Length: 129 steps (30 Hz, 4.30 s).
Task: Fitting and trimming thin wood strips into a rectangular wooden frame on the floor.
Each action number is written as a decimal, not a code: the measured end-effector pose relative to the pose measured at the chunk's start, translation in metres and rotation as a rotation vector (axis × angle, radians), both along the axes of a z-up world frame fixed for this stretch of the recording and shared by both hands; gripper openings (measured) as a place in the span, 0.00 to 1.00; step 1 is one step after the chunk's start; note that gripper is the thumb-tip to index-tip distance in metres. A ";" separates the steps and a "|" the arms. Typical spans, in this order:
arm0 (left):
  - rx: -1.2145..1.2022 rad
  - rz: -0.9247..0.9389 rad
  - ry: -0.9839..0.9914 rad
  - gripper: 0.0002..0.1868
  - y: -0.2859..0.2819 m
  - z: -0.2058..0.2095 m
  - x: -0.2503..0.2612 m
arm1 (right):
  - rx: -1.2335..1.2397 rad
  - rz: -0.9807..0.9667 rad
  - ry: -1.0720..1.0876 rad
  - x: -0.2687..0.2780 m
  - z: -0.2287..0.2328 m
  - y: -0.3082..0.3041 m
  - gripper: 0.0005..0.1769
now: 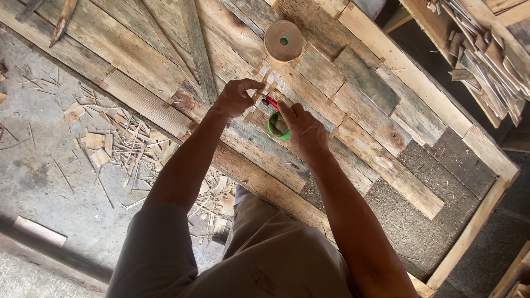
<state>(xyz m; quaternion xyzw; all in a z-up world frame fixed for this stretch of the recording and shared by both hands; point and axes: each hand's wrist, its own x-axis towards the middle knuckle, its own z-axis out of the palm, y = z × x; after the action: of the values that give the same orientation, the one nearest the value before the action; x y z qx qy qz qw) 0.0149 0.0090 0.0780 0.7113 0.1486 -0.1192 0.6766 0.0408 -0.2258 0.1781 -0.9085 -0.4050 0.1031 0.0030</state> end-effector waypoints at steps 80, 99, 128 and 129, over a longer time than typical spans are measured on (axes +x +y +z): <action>0.230 0.563 -0.097 0.30 -0.133 -0.014 -0.063 | 0.449 -0.846 0.251 -0.021 -0.054 -0.008 0.19; 0.151 0.634 0.153 0.41 -0.150 -0.040 -0.040 | 0.464 -0.864 0.363 -0.022 -0.039 -0.024 0.17; 0.596 0.232 -0.187 0.21 -0.120 0.006 -0.044 | 0.458 -0.706 0.468 -0.019 -0.009 -0.018 0.21; 0.640 0.224 -0.158 0.23 -0.119 0.006 -0.043 | 0.459 -0.713 0.446 -0.020 -0.010 -0.019 0.22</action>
<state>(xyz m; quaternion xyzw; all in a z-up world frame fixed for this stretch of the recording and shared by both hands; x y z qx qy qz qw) -0.0279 -0.1098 0.0837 0.8737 0.2030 0.0638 0.4375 0.0204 -0.2449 0.1684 -0.9224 -0.0699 0.1958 0.3254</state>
